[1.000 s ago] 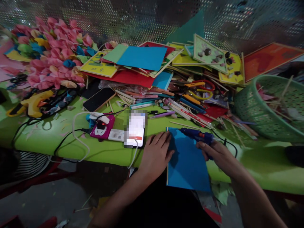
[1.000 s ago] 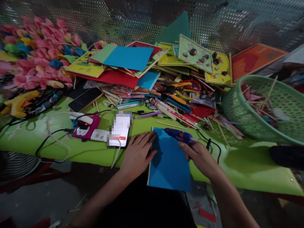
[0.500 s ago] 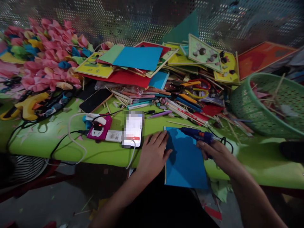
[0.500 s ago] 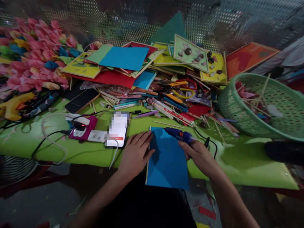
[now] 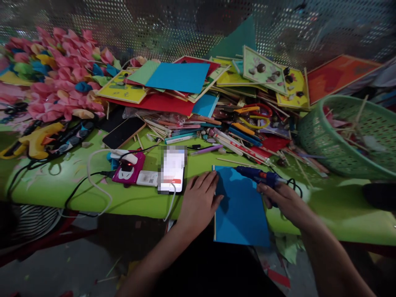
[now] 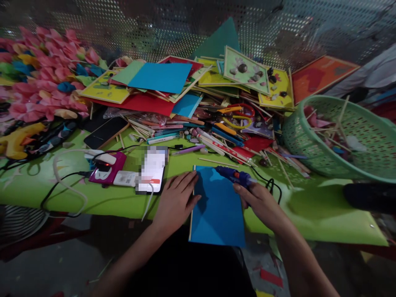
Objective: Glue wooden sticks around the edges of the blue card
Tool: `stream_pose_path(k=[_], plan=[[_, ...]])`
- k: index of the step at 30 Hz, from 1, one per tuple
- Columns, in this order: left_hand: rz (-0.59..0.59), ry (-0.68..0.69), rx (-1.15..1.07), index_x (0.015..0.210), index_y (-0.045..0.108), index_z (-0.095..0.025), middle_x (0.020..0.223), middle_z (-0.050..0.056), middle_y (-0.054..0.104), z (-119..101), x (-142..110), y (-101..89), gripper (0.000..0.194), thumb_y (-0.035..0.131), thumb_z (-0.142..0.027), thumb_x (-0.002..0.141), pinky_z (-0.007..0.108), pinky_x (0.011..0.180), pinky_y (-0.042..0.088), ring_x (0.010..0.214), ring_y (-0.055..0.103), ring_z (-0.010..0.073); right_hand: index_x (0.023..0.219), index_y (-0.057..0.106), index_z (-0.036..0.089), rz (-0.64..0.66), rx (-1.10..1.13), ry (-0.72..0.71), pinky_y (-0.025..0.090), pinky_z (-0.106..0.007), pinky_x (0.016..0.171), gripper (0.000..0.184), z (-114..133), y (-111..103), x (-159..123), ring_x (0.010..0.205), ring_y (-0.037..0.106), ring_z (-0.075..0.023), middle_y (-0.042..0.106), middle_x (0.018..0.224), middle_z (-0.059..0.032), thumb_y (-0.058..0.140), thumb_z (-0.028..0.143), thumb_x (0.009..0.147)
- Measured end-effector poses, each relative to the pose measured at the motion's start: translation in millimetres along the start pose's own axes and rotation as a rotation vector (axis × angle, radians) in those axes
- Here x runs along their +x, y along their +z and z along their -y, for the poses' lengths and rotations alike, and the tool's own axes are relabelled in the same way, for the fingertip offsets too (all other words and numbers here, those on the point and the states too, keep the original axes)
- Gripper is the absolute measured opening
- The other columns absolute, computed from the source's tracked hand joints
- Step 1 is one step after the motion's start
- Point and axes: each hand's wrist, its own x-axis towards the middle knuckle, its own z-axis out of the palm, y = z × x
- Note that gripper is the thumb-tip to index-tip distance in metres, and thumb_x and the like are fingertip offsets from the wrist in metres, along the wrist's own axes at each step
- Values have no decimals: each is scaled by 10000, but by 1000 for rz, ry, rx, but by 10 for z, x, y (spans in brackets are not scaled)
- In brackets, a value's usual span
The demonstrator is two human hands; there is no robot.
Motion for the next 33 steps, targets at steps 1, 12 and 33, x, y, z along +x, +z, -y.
stream_pose_path(k=[1, 12, 33], plan=[[-1, 1, -1, 1464, 538, -182, 1605, 49, 500, -1, -1, 0, 475, 429, -442, 1082, 484, 1195, 392, 1460, 456, 249, 496, 532, 231, 11, -2, 0, 405, -311, 556, 661, 23, 7, 3, 538, 521, -167, 557, 524, -35, 505, 751, 902], [1, -2, 5, 1464, 550, -192, 1596, 58, 510, 7, -2, 6, 473, 459, -440, 1071, 470, 1191, 398, 1457, 470, 249, 594, 591, 225, -41, 23, -3, 372, -309, 526, 635, -166, -24, -11, 519, 490, -159, 552, 511, -15, 509, 780, 892], [4, 4, 28, 1473, 542, -178, 1610, 43, 493, 12, 7, 3, 483, 463, -437, 1072, 458, 1193, 387, 1457, 464, 250, 634, 609, 215, -39, 47, -5, 382, -306, 548, 597, -138, -17, -23, 534, 495, -157, 553, 510, -9, 529, 740, 905]])
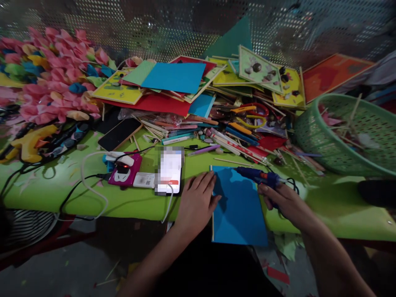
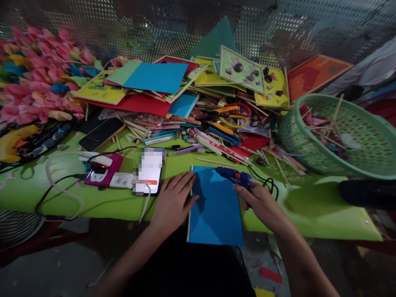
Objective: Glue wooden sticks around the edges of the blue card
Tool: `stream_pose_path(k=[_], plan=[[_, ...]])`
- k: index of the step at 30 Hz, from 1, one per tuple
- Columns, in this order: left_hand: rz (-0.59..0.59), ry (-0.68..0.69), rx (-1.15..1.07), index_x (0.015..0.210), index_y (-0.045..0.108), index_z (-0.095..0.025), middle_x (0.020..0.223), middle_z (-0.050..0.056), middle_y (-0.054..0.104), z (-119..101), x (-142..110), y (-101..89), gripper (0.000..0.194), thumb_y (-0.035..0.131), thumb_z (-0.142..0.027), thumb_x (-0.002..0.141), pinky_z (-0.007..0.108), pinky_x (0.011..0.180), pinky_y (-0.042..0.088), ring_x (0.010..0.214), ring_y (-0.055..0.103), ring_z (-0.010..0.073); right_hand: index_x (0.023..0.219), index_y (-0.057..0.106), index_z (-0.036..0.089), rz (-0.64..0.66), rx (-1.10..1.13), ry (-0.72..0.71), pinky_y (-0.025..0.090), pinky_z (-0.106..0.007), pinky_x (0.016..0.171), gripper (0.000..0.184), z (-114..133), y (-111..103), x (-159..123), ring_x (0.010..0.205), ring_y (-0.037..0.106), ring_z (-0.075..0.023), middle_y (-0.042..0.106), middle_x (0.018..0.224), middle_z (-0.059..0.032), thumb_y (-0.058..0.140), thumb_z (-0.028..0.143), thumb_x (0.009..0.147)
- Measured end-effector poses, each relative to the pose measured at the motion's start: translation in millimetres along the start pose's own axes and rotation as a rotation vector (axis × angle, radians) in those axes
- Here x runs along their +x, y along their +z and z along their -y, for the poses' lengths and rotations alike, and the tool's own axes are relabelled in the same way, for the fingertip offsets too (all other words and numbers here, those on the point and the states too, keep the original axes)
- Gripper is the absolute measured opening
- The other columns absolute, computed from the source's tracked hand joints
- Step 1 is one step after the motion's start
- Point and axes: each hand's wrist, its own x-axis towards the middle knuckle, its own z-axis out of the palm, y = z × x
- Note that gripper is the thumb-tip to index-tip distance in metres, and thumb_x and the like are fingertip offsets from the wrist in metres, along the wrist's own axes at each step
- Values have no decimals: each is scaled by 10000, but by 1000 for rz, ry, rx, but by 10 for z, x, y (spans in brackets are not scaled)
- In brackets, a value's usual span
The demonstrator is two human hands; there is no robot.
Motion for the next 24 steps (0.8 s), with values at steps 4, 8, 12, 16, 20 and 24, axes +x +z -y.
stream_pose_path(k=[4, 8, 12, 16, 20, 24], plan=[[-2, 4, 8, 1491, 524, -188, 1611, 36, 492, 7, -9, 14, 498, 443, -452, 1077, 458, 1193, 391, 1463, 458, 243, 559, 569, 220, 3, -16, 21, 379, -308, 549, 651, -66, -48, -14, 542, 498, -155, 554, 521, -20, 506, 771, 901], [4, 0, 12, 1503, 515, -196, 1612, 36, 490, 9, -10, 17, 502, 429, -451, 1080, 461, 1194, 391, 1466, 457, 247, 574, 588, 215, 0, -31, 28, 356, -303, 524, 660, -119, -74, -26, 516, 472, -145, 554, 515, -15, 483, 769, 917], [9, 0, 15, 1485, 533, -186, 1613, 33, 490, 4, -5, 10, 494, 441, -448, 1076, 467, 1194, 395, 1460, 462, 248, 559, 572, 218, 0, -24, -9, 395, -305, 563, 644, -30, -19, -11, 554, 522, -158, 566, 529, -22, 506, 751, 914], [-1, 1, 16, 1489, 531, -187, 1602, 51, 503, 2, -3, 10, 497, 449, -449, 1074, 463, 1187, 406, 1455, 470, 250, 520, 547, 220, 5, -31, -7, 384, -300, 537, 658, 5, -8, -7, 544, 517, -156, 567, 536, -30, 511, 750, 909], [0, 3, 15, 1499, 521, -187, 1602, 49, 503, 4, 1, 11, 498, 438, -443, 1080, 465, 1180, 411, 1453, 472, 251, 573, 580, 213, -10, -11, 48, 344, -290, 488, 639, -85, -76, -40, 493, 463, -140, 537, 499, -14, 511, 751, 911], [-2, 3, 9, 1495, 527, -190, 1598, 49, 508, 3, -2, 11, 491, 432, -440, 1082, 476, 1174, 416, 1449, 480, 249, 686, 627, 211, -16, 42, 74, 329, -291, 463, 610, -126, -101, -56, 471, 456, -144, 546, 488, -2, 523, 778, 885]])
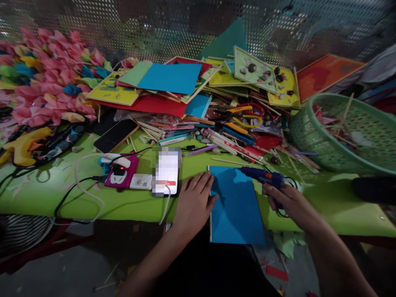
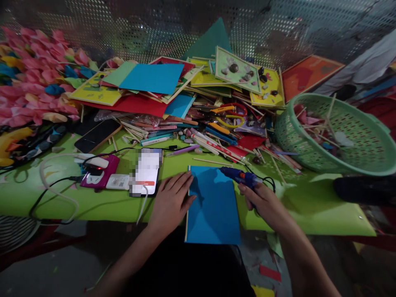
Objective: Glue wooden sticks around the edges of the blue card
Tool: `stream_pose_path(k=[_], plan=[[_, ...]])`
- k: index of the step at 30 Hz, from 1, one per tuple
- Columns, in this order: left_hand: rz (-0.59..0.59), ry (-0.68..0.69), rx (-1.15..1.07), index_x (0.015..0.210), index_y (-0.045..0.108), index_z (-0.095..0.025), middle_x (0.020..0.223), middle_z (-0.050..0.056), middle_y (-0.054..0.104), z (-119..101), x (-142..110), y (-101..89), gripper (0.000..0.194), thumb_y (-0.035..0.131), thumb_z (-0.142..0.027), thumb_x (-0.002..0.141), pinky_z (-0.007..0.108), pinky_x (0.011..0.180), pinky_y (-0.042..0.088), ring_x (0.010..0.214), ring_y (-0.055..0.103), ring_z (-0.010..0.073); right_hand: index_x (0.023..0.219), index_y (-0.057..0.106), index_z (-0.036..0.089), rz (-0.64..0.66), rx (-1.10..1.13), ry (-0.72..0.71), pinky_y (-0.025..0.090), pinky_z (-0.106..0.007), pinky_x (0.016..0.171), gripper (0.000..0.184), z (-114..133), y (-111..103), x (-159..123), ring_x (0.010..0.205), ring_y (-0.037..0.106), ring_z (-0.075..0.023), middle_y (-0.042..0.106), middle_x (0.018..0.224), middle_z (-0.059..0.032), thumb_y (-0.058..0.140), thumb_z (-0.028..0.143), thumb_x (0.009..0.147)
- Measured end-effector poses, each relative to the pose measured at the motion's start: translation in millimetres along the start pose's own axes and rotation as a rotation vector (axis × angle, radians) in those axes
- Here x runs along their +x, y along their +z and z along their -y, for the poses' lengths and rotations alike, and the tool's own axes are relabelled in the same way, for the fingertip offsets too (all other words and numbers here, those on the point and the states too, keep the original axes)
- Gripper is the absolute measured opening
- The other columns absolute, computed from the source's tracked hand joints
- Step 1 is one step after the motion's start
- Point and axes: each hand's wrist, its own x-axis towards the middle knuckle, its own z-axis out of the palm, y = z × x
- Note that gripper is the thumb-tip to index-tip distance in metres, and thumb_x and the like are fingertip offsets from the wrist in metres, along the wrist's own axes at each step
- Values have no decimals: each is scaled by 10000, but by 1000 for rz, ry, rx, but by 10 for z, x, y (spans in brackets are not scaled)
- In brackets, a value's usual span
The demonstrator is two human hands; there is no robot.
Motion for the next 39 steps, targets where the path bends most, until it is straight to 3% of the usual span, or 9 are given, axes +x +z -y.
stream_pose_path(k=[7, 15, 19, 24, 39], plan=[[7, -8, 4, 1494, 527, -194, 1600, 57, 504, -9, 0, -14, 493, 447, -443, 1076, 475, 1184, 397, 1460, 468, 254, 557, 566, 223, 4, -41, -45, 376, -319, 534, 643, 63, 81, 38, 533, 506, -164, 565, 514, -31, 526, 774, 885], [0, -8, 5, 1490, 532, -198, 1596, 48, 509, -7, 5, -20, 481, 475, -427, 1070, 471, 1169, 405, 1448, 484, 254, 896, 708, 178, -5, 98, -2, 315, -303, 493, 637, 16, -41, -44, 493, 444, -146, 522, 499, 14, 570, 797, 842], [2, -3, 11, 1491, 529, -192, 1595, 60, 509, -4, 8, -18, 492, 460, -442, 1074, 481, 1166, 413, 1454, 478, 260, 853, 715, 187, -27, 149, -51, 377, -316, 534, 650, 107, -98, -88, 514, 471, -155, 513, 493, 12, 599, 825, 804], [7, -4, 19, 1501, 522, -199, 1600, 55, 502, -6, 7, -14, 497, 454, -446, 1075, 493, 1163, 418, 1452, 481, 262, 931, 721, 176, -44, 122, -38, 350, -295, 499, 685, 137, -93, -69, 482, 454, -143, 503, 467, 30, 587, 835, 802], [0, -3, 13, 1497, 529, -204, 1598, 49, 506, -2, 2, -11, 485, 437, -437, 1082, 480, 1170, 406, 1457, 476, 253, 851, 703, 170, -11, 52, -5, 331, -288, 471, 635, 88, 38, 27, 466, 467, -139, 553, 481, 6, 563, 790, 844]])
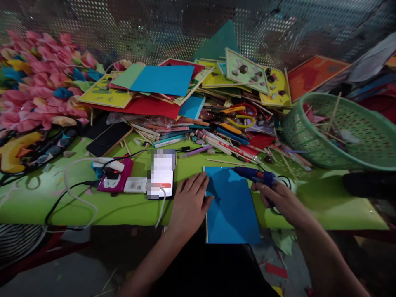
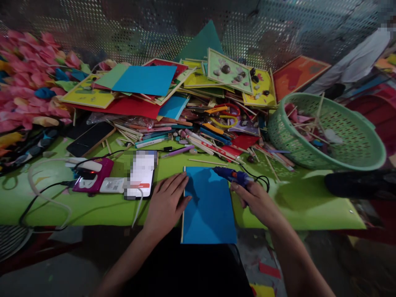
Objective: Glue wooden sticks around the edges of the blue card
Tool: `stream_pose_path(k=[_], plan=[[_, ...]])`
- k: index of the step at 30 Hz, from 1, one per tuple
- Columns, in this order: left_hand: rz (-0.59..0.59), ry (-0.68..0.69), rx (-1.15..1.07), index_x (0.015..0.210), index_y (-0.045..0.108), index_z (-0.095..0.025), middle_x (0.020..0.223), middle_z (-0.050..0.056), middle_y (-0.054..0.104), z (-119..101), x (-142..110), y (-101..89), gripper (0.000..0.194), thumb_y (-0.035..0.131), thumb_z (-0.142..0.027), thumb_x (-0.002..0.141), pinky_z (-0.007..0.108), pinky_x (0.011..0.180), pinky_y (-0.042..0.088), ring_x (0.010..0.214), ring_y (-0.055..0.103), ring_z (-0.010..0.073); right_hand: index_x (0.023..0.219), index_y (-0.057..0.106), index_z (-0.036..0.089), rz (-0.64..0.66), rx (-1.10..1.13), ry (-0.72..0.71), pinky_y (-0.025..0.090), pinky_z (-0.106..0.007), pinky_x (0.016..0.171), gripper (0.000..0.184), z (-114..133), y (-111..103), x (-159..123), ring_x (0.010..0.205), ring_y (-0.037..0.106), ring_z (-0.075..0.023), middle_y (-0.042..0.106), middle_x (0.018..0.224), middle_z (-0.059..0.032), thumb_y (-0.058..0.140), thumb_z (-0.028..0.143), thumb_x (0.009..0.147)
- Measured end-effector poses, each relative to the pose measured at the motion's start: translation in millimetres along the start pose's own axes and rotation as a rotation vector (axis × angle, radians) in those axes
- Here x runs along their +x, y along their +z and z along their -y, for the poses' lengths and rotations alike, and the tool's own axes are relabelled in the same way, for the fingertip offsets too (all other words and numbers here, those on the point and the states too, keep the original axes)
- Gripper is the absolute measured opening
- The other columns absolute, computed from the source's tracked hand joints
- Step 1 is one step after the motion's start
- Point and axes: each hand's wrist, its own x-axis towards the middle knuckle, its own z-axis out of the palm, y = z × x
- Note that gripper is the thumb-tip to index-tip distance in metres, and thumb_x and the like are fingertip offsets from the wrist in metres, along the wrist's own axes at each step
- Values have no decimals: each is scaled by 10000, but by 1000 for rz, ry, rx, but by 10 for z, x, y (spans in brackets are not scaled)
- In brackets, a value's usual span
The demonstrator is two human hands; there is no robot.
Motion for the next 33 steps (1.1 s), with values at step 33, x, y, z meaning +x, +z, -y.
stream_pose_path(k=[33], plan=[[35, -21, 4, 1511, 523, -212, 1608, 49, 487, -8, 9, -12, 499, 422, -451, 1085, 484, 1176, 392, 1465, 470, 264, 848, 673, 187, -31, 65, 21, 325, -295, 477, 649, -81, -26, -24, 470, 461, -140, 557, 487, 11, 582, 828, 803]])
